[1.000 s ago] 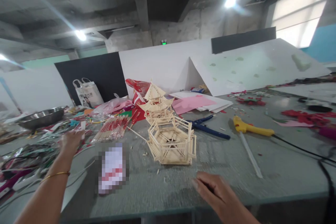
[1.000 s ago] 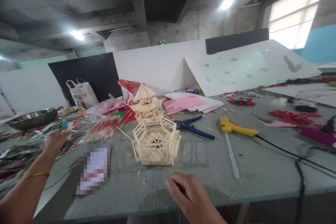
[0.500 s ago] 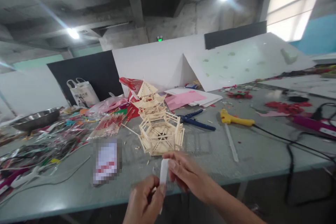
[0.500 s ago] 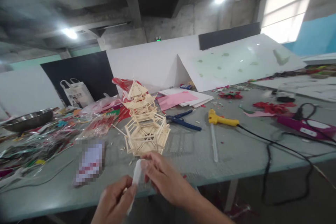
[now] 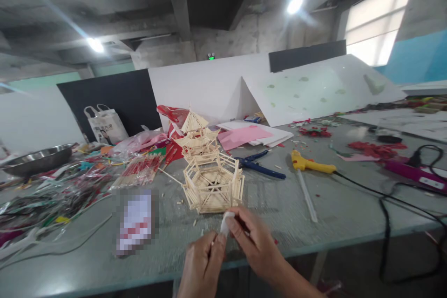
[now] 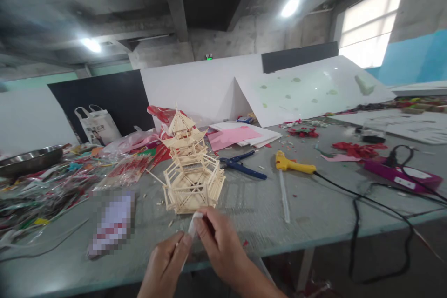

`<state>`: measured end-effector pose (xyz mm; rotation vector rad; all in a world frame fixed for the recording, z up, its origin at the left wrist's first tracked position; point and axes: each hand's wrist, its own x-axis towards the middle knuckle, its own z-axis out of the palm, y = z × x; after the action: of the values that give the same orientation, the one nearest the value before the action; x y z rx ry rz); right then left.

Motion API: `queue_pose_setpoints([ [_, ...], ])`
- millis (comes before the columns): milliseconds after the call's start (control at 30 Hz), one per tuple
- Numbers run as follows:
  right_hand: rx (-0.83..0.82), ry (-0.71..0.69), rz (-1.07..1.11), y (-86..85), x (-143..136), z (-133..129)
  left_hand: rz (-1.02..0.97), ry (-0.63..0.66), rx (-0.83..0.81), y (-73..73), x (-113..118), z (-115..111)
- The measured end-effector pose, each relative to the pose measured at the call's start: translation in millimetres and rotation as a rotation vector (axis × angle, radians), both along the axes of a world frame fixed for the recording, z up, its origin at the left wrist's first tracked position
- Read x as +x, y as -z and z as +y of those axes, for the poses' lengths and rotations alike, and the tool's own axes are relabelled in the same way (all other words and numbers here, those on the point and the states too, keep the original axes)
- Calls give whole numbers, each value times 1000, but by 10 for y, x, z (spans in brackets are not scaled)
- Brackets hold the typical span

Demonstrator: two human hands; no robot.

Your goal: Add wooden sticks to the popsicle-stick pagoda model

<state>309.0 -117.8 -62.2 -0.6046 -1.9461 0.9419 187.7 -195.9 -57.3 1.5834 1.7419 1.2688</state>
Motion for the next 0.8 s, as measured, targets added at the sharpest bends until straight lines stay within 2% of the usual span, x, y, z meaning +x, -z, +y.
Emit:
queue_pose_setpoints([
  [67, -145, -41, 24, 1, 6, 17, -31, 26, -21, -4, -7, 2],
  [133, -213, -67, 39, -14, 18, 20, -45, 45, -29, -8, -13, -7],
  [267, -171, -132, 2, -46, 40, 5, -42, 65, 4, 8, -10, -28],
  [367, -243, -228, 35, -40, 47, 17, -33, 90, 26, 35, -14, -30],
  [500, -424, -199, 119, -16, 42, 71, -20, 103, -50, 38, -34, -29],
  [600, -553, -207, 173, -11, 24, 98, -47, 93, -38, 14, -37, -34],
  [800, -657, -250, 238, -17, 9, 108, -65, 109, -52, -11, -39, -40],
])
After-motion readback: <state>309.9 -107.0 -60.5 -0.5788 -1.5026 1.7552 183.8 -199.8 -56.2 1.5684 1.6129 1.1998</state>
